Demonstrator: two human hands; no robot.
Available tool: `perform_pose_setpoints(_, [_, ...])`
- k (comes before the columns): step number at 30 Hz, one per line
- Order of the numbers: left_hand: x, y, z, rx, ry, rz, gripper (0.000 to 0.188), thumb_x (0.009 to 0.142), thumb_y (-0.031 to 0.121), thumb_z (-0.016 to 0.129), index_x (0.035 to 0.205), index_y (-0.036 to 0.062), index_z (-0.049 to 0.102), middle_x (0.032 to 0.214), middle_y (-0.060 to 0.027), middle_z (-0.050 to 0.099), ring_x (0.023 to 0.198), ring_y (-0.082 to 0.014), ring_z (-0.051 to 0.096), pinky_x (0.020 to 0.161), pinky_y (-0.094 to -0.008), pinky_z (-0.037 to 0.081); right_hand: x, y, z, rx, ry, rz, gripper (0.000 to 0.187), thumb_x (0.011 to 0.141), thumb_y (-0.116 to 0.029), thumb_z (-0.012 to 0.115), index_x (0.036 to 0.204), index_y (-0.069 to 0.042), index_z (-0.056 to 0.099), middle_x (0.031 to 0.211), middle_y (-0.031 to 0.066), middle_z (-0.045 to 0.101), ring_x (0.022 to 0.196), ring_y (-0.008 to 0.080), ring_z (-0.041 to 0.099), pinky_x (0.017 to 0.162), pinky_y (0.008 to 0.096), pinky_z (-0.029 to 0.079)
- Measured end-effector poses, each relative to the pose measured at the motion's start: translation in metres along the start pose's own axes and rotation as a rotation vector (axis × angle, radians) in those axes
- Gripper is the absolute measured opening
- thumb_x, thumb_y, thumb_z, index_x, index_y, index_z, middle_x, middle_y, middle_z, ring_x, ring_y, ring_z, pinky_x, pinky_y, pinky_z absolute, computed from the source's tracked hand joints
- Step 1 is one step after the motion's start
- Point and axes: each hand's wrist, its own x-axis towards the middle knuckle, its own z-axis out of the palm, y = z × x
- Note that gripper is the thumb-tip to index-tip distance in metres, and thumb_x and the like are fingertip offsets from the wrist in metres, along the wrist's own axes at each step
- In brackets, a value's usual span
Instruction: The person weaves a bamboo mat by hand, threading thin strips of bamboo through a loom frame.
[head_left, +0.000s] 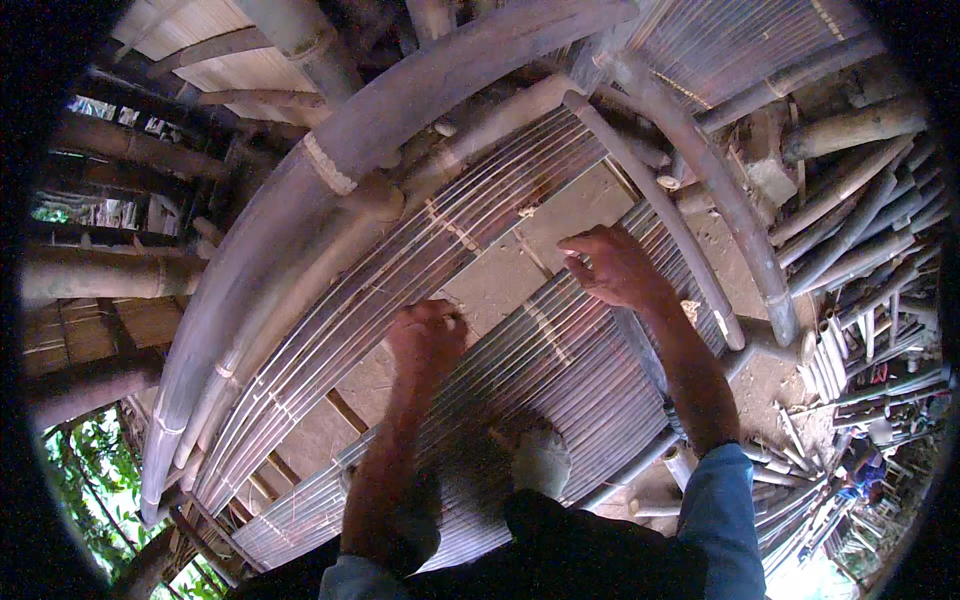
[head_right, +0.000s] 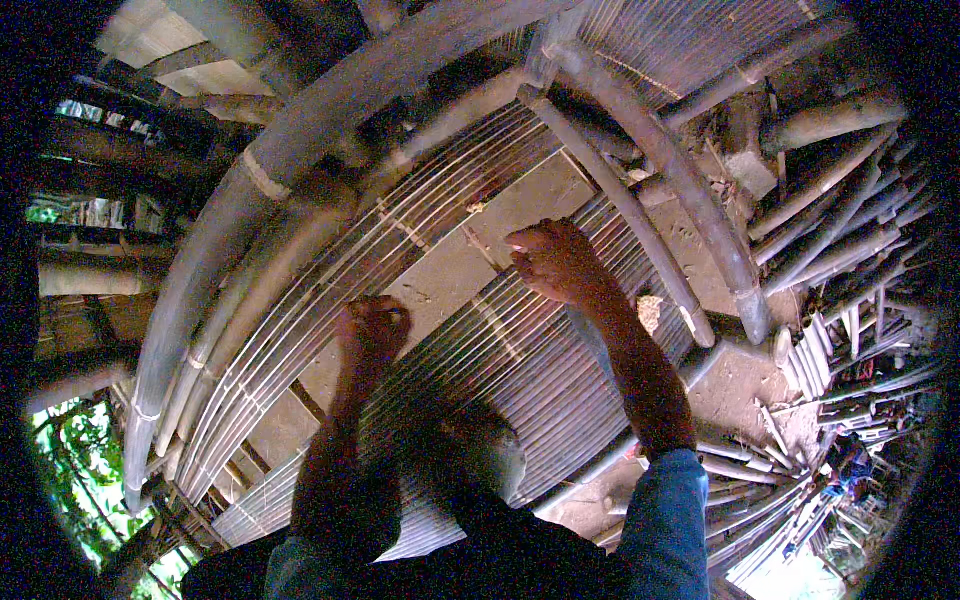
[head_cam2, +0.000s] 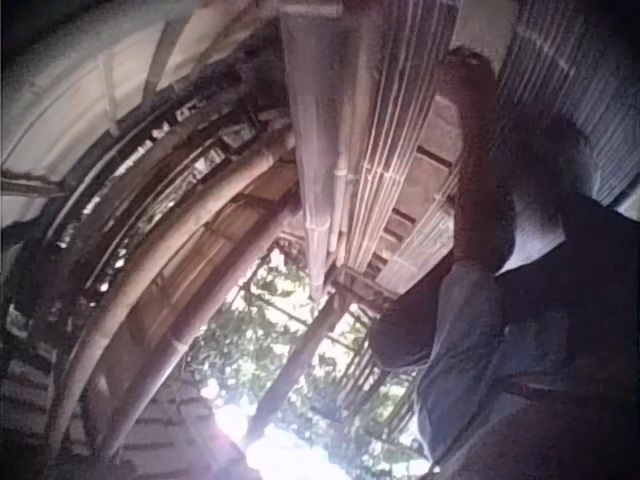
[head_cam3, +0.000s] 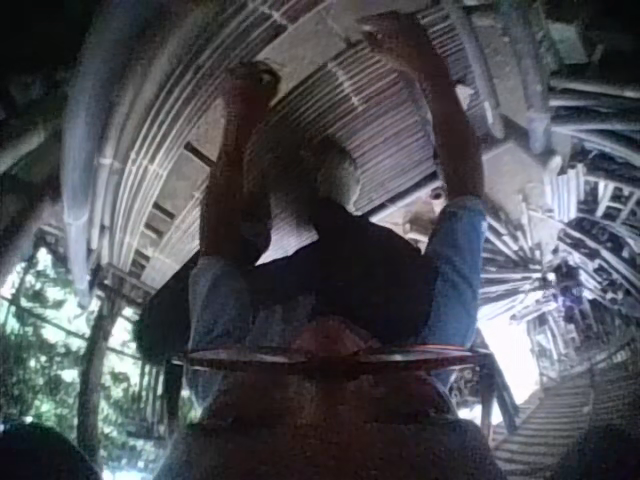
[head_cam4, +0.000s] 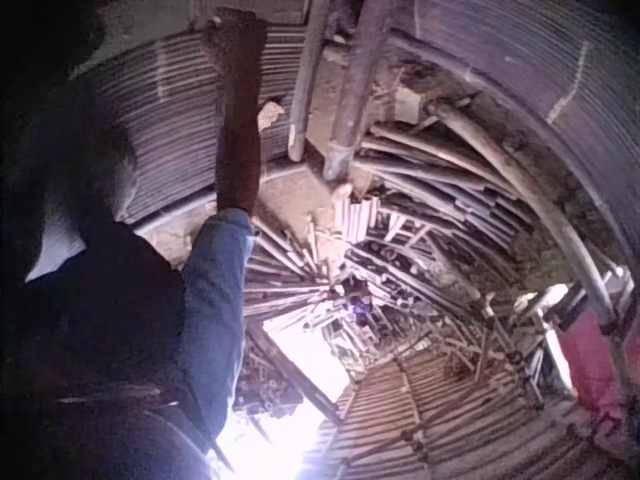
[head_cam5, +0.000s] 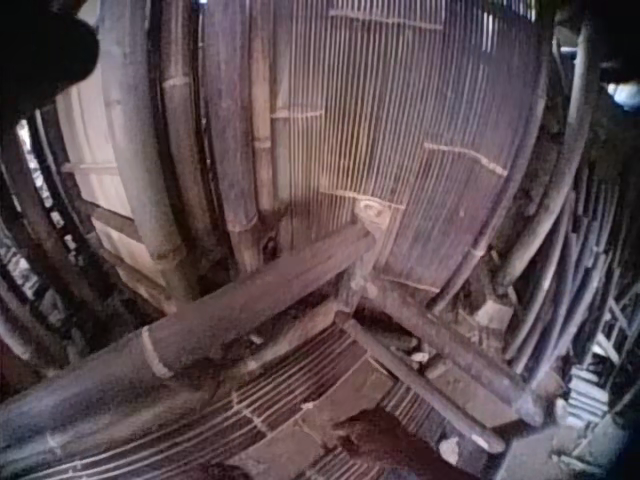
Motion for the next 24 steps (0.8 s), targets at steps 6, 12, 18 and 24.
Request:
perform_pose_setpoints(6, [0.06, 0.016, 0.138, 0.178, 0.171, 0.479, 0.011, 0.081, 0.019, 0.064, 0.081, 0.0099, 0.071, 0.076, -0.0102, 0.069, 0.068, -0.0291, 0.068, 0.064, -0.0439, 0.054, 0.019, 0.019, 0.057, 0.01, -0.187, 0.099, 0.039, 0.079, -0.024, 0.067, 0.117, -0.015, 0.066, 0.099, 0.0145, 0.066, 0.098, 0.034, 0.062, 0.088, 0.0493, 0.049])
perform_pose_setpoints(12, [0.077, 0.04, 0.156, -1.244, -0.341, -0.247, 0.019, 0.095, 0.017, 0.058, 0.1, 0.0048, 0.072, 0.079, -0.008, 0.07, 0.06, -0.0178, 0.062, 0.056, -0.0306, 0.051, 0.042, 0.004, 0.055, -0.22, -0.414, 0.237, 0.03, 0.079, -0.029, 0.069, 0.101, -0.008, 0.072, 0.101, 0.0204, 0.063, 0.097, 0.0372, 0.06, 0.089, 0.0502, 0.049])
perform_pose_setpoints(18, [0.069, 0.035, 0.118, -1.14, -0.404, -0.417, 0.028, 0.096, 0.025, 0.059, 0.109, 0.0023, 0.069, 0.094, -0.0079, 0.071, 0.076, -0.0146, 0.067, 0.06, -0.0338, 0.056, 0.006, 0.017, 0.028, 0.065, 0.021, -0.007, 0.011, 0.084, -0.011, 0.068, 0.092, -0.004, 0.07, 0.11, 0.016, 0.062, 0.105, 0.0304, 0.059, 0.096, 0.0396, 0.048])
perform_pose_setpoints(24, [0.039, 0.006, 0.089, -0.953, -0.155, -0.116, 0.019, 0.088, 0.015, 0.068, 0.101, 0.0015, 0.071, 0.093, -0.0122, 0.075, 0.087, -0.0191, 0.072, 0.078, -0.0301, 0.056, -0.141, 0.024, -0.02, 1.316, 0.563, 0.419, 0.016, 0.09, -0.019, 0.068, 0.094, -0.004, 0.066, 0.089, 0.0074, 0.063, 0.1, 0.0223, 0.061, 0.104, 0.0404, 0.043])
